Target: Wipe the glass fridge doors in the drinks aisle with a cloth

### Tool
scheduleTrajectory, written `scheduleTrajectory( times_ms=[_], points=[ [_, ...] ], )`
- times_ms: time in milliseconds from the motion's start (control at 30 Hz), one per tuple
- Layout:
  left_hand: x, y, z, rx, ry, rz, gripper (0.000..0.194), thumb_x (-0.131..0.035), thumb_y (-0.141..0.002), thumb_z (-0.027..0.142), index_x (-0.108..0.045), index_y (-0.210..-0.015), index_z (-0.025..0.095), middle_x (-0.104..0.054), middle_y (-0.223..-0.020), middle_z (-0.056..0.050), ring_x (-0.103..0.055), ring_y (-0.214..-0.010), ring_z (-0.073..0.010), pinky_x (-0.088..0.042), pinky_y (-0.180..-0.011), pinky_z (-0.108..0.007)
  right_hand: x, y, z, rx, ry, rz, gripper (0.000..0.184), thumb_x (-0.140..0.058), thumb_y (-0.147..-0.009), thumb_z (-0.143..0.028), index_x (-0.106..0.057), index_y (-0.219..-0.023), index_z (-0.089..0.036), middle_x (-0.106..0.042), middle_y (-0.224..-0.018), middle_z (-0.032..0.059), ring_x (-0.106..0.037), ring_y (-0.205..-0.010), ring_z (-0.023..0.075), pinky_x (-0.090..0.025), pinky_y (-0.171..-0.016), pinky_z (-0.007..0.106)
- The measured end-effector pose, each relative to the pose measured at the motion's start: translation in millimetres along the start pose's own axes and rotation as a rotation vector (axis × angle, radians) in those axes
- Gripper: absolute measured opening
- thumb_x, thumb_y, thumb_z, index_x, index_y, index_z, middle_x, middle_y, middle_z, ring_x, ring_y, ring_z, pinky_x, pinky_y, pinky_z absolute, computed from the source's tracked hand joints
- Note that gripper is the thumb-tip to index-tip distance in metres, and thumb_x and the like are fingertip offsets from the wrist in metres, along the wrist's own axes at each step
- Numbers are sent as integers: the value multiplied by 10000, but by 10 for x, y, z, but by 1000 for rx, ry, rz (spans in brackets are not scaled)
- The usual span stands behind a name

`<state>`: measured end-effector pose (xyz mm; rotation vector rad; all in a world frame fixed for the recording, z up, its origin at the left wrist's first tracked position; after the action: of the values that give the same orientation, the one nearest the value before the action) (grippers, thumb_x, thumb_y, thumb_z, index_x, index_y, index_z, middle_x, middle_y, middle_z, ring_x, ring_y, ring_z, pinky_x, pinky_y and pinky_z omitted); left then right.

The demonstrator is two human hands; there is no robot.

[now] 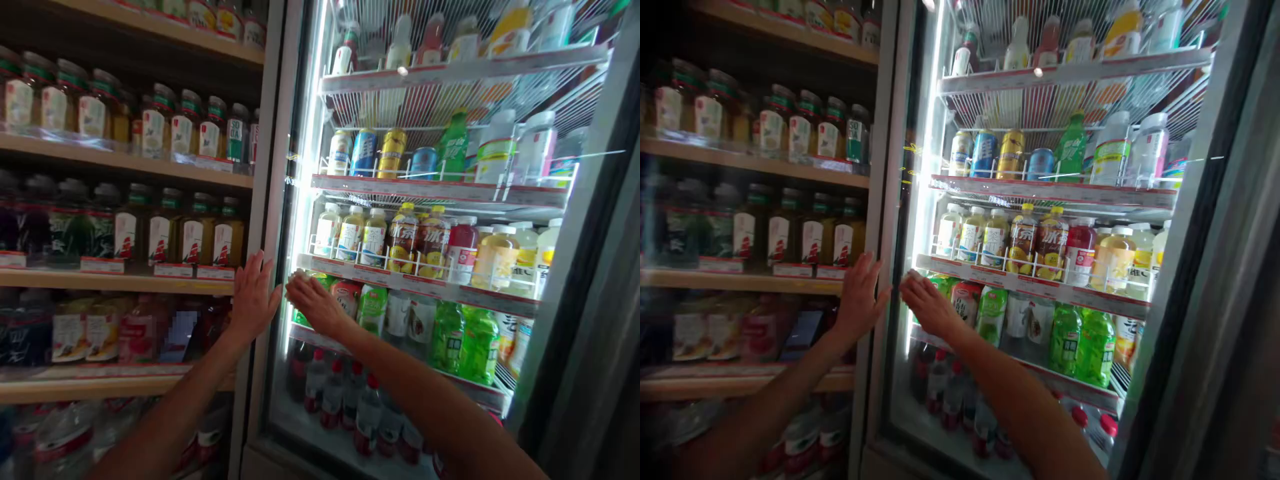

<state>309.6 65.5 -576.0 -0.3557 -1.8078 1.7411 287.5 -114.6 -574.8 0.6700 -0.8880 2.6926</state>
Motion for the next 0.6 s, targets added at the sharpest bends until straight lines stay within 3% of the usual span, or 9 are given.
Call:
scheduleTrajectory(
  times_ms=[100,167,300,367,500,600],
  points=[
    [-57,346,74,-34,-10,-109,512,-426,-846,297,-351,-1334,162,-295,-1445,-145,-236,-1355,-272,-219,-1082,-511,-113,552,-367,66,-52,-21,453,-452,-849,-195,-421,-1299,-150,-411,-1397,62,-290,-1335,191,-323,-1079,384],
    [-129,561,140,-49,-18,-174,502,-428,-843,280,-365,-1325,157,-311,-1436,-150,-254,-1348,-277,-240,-1071,-516,-67,745,-359,21,-50,-8,466,-462,-844,-189,-416,-1307,-164,-423,-1389,59,-304,-1329,198,-325,-1073,404],
    [-273,873,340,-53,-27,-226,489,-424,-842,253,-372,-1317,147,-315,-1433,-154,-260,-1345,-282,-280,-1051,-519,119,954,-184,-279,26,44,513,-439,-848,-154,-354,-1353,-177,-398,-1406,65,-263,-1347,247,-274,-1076,493],
    [-304,981,464,-69,-24,-243,477,-424,-842,248,-387,-1303,131,-328,-1425,-161,-268,-1340,-288,-292,-1046,-517,146,1140,-264,-256,24,22,512,-433,-842,-139,-367,-1348,-185,-393,-1409,60,-269,-1345,242,-277,-1078,479],
    [-271,1123,673,-109,10,-267,468,-428,-844,254,-401,-1291,118,-361,-1406,-163,-281,-1334,-287,-298,-1049,-512,172,1531,-489,-69,-31,-51,502,-439,-827,-126,-409,-1321,-207,-435,-1381,47,-327,-1318,190,-307,-1076,403],
    [-223,1174,782,-107,39,-275,475,-425,-845,237,-385,-1306,131,-344,-1417,-158,-261,-1345,-279,-290,-1052,-517,323,1601,-337,-294,33,-37,520,-440,-830,-113,-390,-1335,-230,-421,-1391,56,-281,-1340,217,-243,-1093,468]
  ],
)
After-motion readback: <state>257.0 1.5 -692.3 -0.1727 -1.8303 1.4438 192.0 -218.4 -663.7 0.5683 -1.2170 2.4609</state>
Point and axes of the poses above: each hand's wrist, its own y-axis away from the middle knuckle, its own x-axis out of the back of the hand, z = x × y, the point moved 1 cm from there along -y, towards the middle knuckle
